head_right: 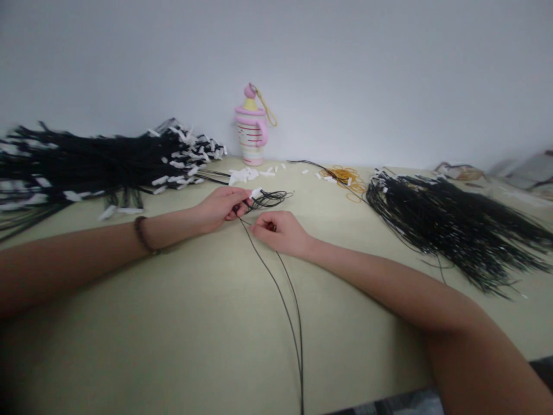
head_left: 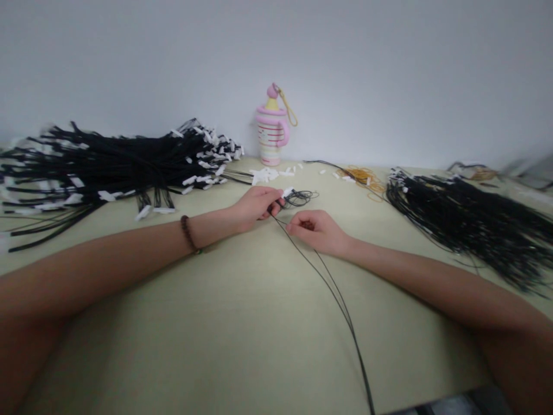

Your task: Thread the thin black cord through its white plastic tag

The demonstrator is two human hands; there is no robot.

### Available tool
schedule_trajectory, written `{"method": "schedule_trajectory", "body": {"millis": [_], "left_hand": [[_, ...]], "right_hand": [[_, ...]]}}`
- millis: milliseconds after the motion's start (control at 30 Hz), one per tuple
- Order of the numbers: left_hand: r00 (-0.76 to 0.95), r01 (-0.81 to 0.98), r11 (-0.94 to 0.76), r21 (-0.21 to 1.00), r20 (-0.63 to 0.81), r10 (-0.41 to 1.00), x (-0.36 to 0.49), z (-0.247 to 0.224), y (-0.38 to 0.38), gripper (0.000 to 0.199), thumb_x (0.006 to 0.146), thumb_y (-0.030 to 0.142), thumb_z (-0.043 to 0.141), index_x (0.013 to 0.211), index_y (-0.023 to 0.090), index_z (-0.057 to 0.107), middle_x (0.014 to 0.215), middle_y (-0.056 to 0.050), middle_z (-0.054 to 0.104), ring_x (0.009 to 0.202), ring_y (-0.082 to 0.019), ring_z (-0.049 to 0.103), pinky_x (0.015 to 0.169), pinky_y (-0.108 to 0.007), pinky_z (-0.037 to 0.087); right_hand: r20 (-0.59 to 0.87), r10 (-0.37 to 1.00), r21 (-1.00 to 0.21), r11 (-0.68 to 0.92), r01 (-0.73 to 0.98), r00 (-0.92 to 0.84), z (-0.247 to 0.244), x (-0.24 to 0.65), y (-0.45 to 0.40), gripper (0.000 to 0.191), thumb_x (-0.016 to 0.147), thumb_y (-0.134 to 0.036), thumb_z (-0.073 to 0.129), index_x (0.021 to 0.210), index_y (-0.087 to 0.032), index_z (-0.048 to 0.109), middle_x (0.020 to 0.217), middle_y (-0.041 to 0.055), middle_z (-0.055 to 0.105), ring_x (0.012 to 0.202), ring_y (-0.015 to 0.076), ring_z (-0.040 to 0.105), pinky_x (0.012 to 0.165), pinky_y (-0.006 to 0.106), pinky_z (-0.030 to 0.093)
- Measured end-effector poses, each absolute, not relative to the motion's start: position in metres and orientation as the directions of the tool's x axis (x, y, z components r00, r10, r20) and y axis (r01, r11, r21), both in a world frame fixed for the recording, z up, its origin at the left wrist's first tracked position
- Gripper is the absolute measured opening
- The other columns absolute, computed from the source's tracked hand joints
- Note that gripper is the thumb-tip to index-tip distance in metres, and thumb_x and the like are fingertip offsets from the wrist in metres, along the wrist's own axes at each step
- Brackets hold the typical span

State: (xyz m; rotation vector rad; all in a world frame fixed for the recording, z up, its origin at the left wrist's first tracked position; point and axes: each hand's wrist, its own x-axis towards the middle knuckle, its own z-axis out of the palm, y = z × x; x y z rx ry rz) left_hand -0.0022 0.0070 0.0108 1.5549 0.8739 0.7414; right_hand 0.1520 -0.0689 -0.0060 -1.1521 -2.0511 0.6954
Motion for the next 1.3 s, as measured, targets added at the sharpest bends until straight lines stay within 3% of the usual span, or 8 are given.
{"method": "schedule_trajectory", "body": {"millis": [367, 700, 1033, 1167, 1300], "left_hand": [[0.619, 0.128, -0.081, 0.988, -0.016, 0.786, -0.0058, 0.0098, 0.0105, 0.024, 0.079, 0.033, 0.048, 0.073, 0.011, 0.052, 0.058, -0.003, 0.058, 0.038, -0.003, 0.036, 0.035, -0.014, 0.021], [0.591, 0.123, -0.065, 0.990, -0.021, 0.806, -0.0043, 0.0102, 0.0095, 0.023, 0.080, 0.033, 0.048, 0.074, 0.010, 0.052, 0.057, -0.002, 0.057, 0.037, -0.003, 0.036, 0.034, -0.013, 0.021], [0.587, 0.131, -0.061, 0.990, -0.028, 0.809, -0.0038, 0.0099, 0.0097, 0.024, 0.080, 0.033, 0.047, 0.075, 0.010, 0.052, 0.060, -0.004, 0.060, 0.038, -0.003, 0.037, 0.035, -0.013, 0.021], [0.590, 0.129, -0.065, 0.990, -0.024, 0.807, -0.0040, 0.0096, 0.0099, 0.024, 0.080, 0.033, 0.048, 0.074, 0.010, 0.052, 0.060, -0.003, 0.059, 0.039, -0.003, 0.039, 0.035, -0.013, 0.022], [0.587, 0.126, -0.063, 0.990, -0.023, 0.809, -0.0043, 0.0088, 0.0106, 0.024, 0.079, 0.034, 0.049, 0.075, 0.010, 0.053, 0.061, -0.003, 0.058, 0.038, -0.002, 0.037, 0.035, -0.014, 0.021]], "right_hand": [[0.290, 0.863, -0.731, 0.478, 0.486, -0.414, -0.0115, 0.1544, -0.0663, 0.021, 0.079, -0.028, 0.046, 0.066, -0.012, 0.051, 0.055, -0.0034, 0.039, 0.050, 0.0052, 0.032, 0.045, 0.017, 0.025], [0.351, 0.861, -0.739, 0.497, 0.455, -0.369, -0.0111, 0.1506, -0.0689, 0.016, 0.074, -0.028, 0.055, 0.080, -0.014, 0.052, 0.065, -0.0022, 0.048, 0.050, 0.0045, 0.039, 0.045, 0.016, 0.031], [0.360, 0.852, -0.678, 0.519, 0.520, -0.381, -0.0123, 0.1508, -0.0695, 0.027, 0.078, -0.035, 0.050, 0.061, -0.015, 0.045, 0.051, -0.0051, 0.038, 0.045, 0.0041, 0.032, 0.042, 0.017, 0.025], [0.381, 0.851, -0.704, 0.520, 0.483, -0.362, -0.0089, 0.1490, -0.0713, 0.024, 0.076, -0.038, 0.053, 0.074, -0.015, 0.047, 0.058, -0.0044, 0.043, 0.049, 0.0049, 0.037, 0.045, 0.017, 0.029], [0.416, 0.842, -0.672, 0.540, 0.506, -0.344, -0.0029, 0.1486, -0.0754, 0.025, 0.084, -0.038, 0.042, 0.080, -0.015, 0.051, 0.060, -0.0033, 0.044, 0.052, 0.0061, 0.038, 0.049, 0.018, 0.031]]}}
